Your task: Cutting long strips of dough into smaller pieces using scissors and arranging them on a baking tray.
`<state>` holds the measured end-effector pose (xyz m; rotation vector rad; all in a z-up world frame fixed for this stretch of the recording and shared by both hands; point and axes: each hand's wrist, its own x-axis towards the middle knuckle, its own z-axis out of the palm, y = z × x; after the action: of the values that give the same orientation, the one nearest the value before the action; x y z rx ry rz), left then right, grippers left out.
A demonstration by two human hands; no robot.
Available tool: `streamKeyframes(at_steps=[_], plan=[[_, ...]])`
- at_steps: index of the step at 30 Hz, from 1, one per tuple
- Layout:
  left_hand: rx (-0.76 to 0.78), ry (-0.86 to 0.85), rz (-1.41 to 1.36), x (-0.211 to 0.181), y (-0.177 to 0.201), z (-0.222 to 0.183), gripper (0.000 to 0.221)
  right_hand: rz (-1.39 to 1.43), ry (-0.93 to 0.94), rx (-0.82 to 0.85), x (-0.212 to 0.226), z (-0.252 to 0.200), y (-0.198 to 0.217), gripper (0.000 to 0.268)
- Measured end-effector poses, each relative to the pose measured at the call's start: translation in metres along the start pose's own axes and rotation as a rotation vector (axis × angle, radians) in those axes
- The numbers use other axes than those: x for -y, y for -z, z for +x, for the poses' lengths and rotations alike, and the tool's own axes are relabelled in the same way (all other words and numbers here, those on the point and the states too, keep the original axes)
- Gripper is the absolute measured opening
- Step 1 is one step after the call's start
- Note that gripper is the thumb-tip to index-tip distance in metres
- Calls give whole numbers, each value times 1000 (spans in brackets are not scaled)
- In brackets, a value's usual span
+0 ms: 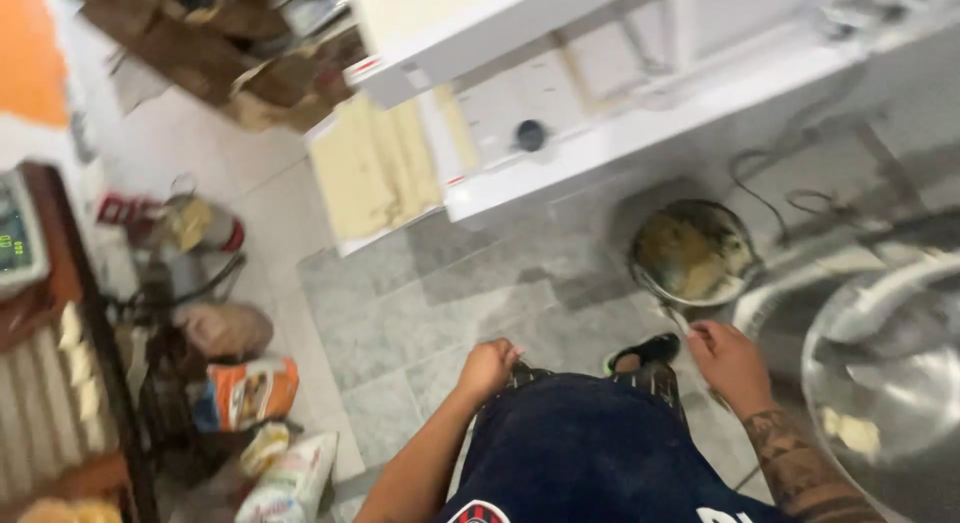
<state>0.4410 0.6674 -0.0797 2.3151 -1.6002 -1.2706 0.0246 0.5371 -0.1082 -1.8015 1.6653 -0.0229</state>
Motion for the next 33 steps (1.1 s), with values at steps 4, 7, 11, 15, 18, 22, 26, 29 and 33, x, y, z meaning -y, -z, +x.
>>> streamKeyframes(at_steps=[4,7,11,15,18,22,26,29,33], plan=[[-76,184,-136,72,39,-100,54,-39,44,196,97,17,-48,44],[-214,447,-345,163,34,-141,65,-80,173,394,181,30,-91,49],[-451,757,-535,273,-7,-178,55,-277,379,614,274,35,-143,50],[-619,848,-745,293,-19,-197,45,-348,449,669,362,59,-163,39],[-646,865,-857,300,-42,-183,46,-343,514,602,414,103,-182,47],[-447,913,-904,294,-28,-180,32,-256,753,335,444,212,-229,41],[-338,820,-844,335,-61,-181,55,-77,534,37,531,270,-232,61],[-276,956,-848,364,-36,-191,63,-30,111,80,611,263,-217,61],[-518,1305,-1343,374,90,-203,47,-221,35,52,626,293,-240,58]])
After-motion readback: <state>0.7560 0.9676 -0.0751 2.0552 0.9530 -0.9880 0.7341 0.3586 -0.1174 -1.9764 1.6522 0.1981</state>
